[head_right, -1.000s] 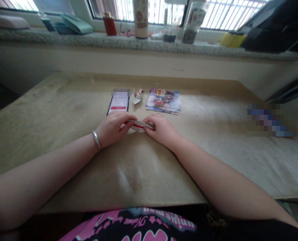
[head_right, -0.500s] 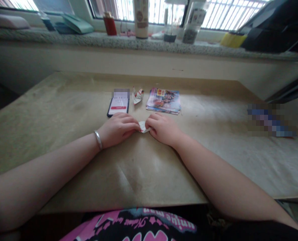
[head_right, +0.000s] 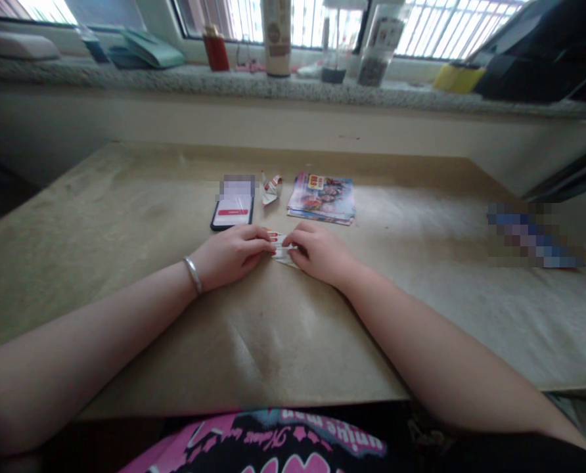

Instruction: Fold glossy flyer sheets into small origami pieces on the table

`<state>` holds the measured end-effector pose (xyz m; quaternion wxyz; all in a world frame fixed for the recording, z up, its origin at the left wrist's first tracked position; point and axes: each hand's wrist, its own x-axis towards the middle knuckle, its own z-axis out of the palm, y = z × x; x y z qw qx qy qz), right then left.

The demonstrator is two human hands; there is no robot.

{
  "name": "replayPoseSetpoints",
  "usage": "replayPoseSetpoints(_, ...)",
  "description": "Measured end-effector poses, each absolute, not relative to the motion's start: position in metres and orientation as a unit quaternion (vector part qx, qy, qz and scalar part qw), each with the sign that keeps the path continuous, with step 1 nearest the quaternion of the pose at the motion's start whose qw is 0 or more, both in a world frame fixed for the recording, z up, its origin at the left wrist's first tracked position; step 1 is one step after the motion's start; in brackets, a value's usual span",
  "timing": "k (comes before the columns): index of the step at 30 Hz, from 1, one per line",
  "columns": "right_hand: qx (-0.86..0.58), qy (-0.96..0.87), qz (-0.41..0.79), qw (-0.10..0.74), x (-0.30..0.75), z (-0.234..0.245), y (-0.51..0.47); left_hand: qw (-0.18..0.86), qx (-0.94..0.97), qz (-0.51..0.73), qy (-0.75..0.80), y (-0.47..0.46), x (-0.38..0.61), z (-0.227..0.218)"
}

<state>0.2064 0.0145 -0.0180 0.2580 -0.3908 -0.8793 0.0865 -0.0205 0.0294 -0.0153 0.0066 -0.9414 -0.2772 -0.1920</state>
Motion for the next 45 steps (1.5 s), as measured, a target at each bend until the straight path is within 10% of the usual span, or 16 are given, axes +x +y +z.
replayPoseSetpoints(45,-0.47,-0.792,0.195,0.338,0.202,-0.036,0.033,-0.13,-0.871,-0.249,-0.402,0.034,-0.012,-0.019)
